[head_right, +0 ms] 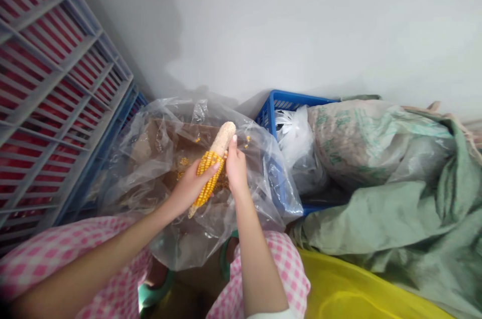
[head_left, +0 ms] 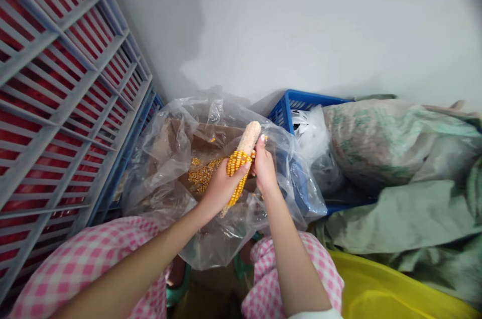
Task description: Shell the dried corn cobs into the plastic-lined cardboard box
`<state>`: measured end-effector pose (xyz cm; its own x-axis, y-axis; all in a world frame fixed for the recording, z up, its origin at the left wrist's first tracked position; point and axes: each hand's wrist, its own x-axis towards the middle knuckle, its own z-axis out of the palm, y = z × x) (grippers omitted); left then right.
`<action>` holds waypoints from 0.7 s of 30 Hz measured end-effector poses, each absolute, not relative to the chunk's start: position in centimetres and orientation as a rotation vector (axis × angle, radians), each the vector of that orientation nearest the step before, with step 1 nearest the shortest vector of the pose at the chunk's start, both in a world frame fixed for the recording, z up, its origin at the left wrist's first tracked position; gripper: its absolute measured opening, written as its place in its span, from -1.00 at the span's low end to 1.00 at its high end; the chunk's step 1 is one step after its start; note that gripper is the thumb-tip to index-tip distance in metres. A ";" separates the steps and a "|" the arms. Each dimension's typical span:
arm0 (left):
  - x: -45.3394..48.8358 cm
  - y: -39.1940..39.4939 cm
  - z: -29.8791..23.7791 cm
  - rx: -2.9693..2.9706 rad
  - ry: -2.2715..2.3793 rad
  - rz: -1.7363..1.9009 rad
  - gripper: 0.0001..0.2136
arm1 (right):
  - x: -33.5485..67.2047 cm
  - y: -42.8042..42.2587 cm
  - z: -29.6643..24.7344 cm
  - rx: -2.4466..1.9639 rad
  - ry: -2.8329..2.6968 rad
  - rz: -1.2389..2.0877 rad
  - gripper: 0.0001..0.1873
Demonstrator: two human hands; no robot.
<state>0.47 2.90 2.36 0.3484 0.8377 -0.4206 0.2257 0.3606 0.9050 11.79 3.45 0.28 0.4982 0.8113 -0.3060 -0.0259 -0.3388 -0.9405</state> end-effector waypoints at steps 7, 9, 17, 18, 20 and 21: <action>0.3 3.4 1.1 1.243 1.287 0.636 -0.62 | 11.4 3.5 1.2 -1.816 -0.935 0.915 -0.50; 0.3 3.6 1.2 1.286 1.291 0.604 -0.59 | 11.3 3.5 1.0 -1.754 -0.955 1.003 -0.52; 0.1 3.5 1.6 1.388 1.281 0.517 -0.63 | 10.7 3.6 0.3 -1.835 -0.900 0.844 -0.54; 0.1 3.5 1.5 1.382 1.284 0.517 -0.63 | 10.5 3.5 0.3 -1.849 -0.885 0.832 -0.53; 0.2 3.5 1.4 1.343 1.282 0.544 -0.63 | 10.4 3.4 0.5 -1.819 -0.857 0.845 -0.52; 0.2 3.5 1.5 1.300 1.270 0.569 -0.63 | 10.4 3.4 0.7 -1.772 -0.829 0.891 -0.51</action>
